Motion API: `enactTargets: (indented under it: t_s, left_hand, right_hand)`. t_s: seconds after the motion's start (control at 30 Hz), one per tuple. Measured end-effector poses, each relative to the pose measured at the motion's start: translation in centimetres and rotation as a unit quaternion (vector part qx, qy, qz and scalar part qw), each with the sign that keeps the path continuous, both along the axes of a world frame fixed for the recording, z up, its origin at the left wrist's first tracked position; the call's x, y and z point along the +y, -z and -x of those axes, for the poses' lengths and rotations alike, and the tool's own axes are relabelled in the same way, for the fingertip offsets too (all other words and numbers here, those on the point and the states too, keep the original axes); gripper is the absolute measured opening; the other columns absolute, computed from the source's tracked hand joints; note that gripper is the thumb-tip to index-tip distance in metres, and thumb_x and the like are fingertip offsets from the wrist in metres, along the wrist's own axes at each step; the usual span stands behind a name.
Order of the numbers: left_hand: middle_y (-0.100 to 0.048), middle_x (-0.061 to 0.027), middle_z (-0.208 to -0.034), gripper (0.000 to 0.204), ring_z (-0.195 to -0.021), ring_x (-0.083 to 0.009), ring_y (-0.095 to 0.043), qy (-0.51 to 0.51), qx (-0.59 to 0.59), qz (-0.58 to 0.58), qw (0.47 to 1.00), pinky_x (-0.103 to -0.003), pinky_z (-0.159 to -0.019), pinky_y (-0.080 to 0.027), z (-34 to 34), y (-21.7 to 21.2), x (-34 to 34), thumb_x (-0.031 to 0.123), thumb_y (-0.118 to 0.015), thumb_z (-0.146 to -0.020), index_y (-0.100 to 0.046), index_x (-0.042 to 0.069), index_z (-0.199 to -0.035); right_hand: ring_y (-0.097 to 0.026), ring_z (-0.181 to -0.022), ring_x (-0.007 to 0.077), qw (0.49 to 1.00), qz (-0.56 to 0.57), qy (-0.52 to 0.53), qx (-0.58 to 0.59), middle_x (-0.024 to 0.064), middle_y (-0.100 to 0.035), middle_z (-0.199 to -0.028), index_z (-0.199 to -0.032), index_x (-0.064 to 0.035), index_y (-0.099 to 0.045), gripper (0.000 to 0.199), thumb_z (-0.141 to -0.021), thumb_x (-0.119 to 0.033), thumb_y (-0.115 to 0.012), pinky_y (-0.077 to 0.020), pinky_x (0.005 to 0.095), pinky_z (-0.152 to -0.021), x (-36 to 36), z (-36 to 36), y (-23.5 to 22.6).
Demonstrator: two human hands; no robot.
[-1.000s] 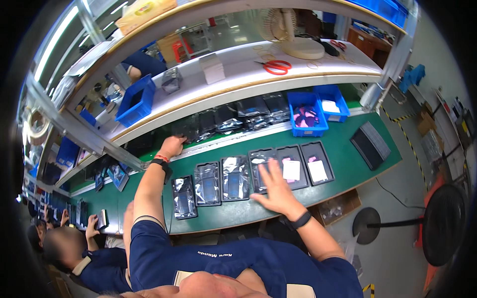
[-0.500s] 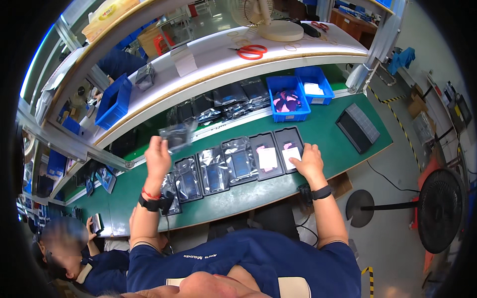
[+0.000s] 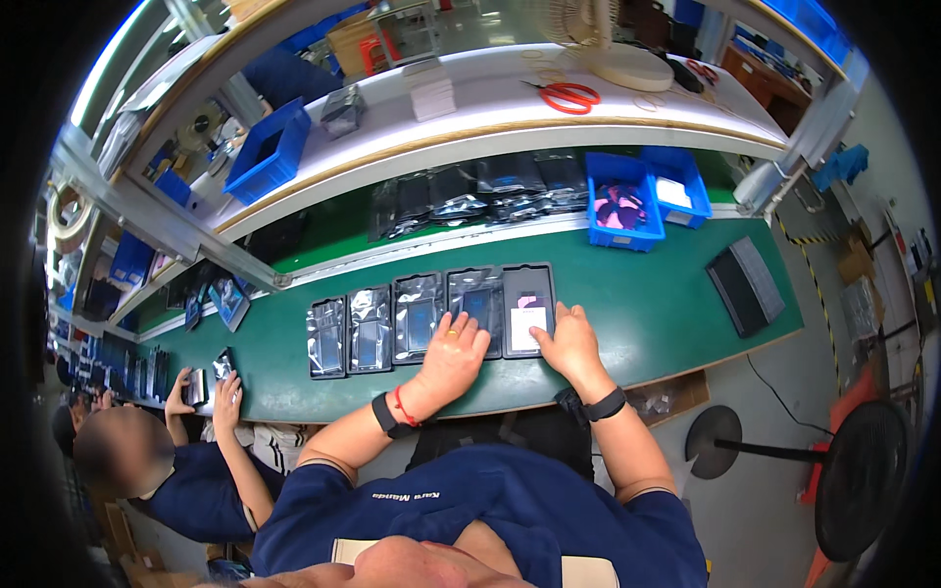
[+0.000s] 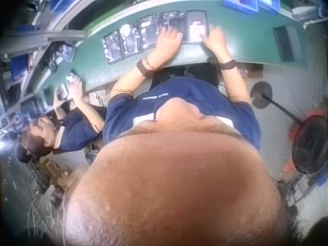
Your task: The person is assembling electronic components, specifically placing small parts and stickers into plastic housings on an assembly line.
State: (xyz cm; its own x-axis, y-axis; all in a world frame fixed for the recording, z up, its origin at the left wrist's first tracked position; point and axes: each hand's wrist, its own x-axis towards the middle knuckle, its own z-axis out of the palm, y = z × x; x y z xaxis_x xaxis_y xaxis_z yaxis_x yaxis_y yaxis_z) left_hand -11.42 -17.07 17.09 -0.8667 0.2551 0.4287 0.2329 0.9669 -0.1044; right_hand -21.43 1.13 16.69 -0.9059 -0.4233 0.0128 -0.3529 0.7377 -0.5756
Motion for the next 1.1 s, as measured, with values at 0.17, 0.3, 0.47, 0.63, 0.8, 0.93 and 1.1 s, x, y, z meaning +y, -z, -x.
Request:
enactTargets:
  t_s: [0.17,0.3,0.47,0.63,0.8,0.93,1.1]
  left_hand:
    - [-0.051,-0.0199,-0.102,0.045,-0.108,-0.0367,-0.049,-0.074,-0.114,-0.171,0.976,-0.045,-0.093,-0.039,-2.5,-0.6,-2.9,0.027,-0.062,-0.077,-0.053,-0.003,-0.109]
    - [-0.042,-0.0237,-0.125,0.062,-0.119,-0.0399,-0.039,-0.081,-0.114,-0.167,0.976,-0.047,-0.101,-0.03,-3.8,0.7,-5.6,0.038,-0.06,-0.079,-0.046,-0.005,-0.121]
    - [-0.04,-0.0235,-0.132,0.063,-0.124,-0.0356,-0.037,-0.091,-0.133,-0.176,0.971,-0.048,-0.102,-0.028,-4.4,1.3,-6.1,0.042,-0.057,-0.081,-0.046,-0.006,-0.122]
    - [-0.04,-0.0232,-0.132,0.064,-0.124,-0.0357,-0.038,-0.101,-0.129,-0.184,0.969,-0.048,-0.102,-0.028,-4.7,1.9,-5.6,0.042,-0.057,-0.081,-0.045,-0.006,-0.123]
    - [-0.039,-0.0233,-0.132,0.065,-0.125,-0.0352,-0.036,-0.103,-0.118,-0.2,0.967,-0.048,-0.103,-0.025,-5.2,2.5,-5.3,0.041,-0.056,-0.082,-0.044,-0.006,-0.124]
    - [-0.039,-0.0234,-0.132,0.065,-0.126,-0.0352,-0.034,-0.098,-0.116,-0.208,0.966,-0.048,-0.104,-0.024,-4.7,2.6,-5.4,0.041,-0.056,-0.082,-0.043,-0.005,-0.124]
    - [-0.038,-0.0236,-0.133,0.065,-0.127,-0.0356,-0.032,-0.102,-0.117,-0.217,0.964,-0.048,-0.105,-0.022,-4.8,2.2,-5.7,0.041,-0.058,-0.081,-0.043,-0.005,-0.125]
  right_hand:
    - [-0.057,-0.088,0.0376,0.987,-0.079,-0.133,-0.041,0.024,-0.057,-0.09,-0.102,0.0077,-0.053,0.049,-0.073,-0.029,-0.068,-0.0473,0.0432,-0.076,-3.2,0.4,-1.8]
    - [-0.058,-0.091,0.0355,0.984,-0.05,-0.147,0.087,0.0218,-0.059,-0.096,-0.105,0.0025,-0.056,0.045,-0.072,-0.026,-0.068,-0.0471,0.0432,-0.077,-10.1,2.2,-7.0]
    - [-0.053,-0.102,0.0323,0.913,-0.066,-0.332,0.226,0.0185,-0.056,-0.104,-0.108,0.0031,-0.054,0.041,-0.069,-0.008,-0.06,-0.0424,0.0414,-0.086,-25.4,6.3,-5.9]
    - [-0.031,-0.126,0.0377,0.876,-0.216,-0.305,0.305,0.0256,-0.037,-0.133,-0.12,0.003,-0.049,0.051,-0.074,-0.016,-0.056,-0.0216,0.0482,-0.104,-33.8,9.2,-1.2]
    - [-0.058,-0.098,0.0281,0.796,-0.356,-0.4,0.283,0.0187,-0.061,-0.103,-0.103,0.0009,-0.058,0.032,-0.074,-0.012,-0.054,-0.0346,0.0438,-0.094,-34.6,8.0,-2.3]
    - [-0.062,-0.075,0.0241,0.802,-0.1,-0.357,0.468,0.0117,-0.064,-0.077,-0.08,-0.0028,-0.062,0.014,-0.072,-0.012,-0.054,-0.0419,0.0379,-0.077,-30.0,6.9,-2.7]
    - [-0.054,-0.105,0.0321,0.872,0.019,-0.356,0.336,0.0202,-0.058,-0.109,-0.11,0.0034,-0.053,0.044,-0.066,0.001,-0.054,-0.04,0.0408,-0.092,-14.6,0.6,-9.8]
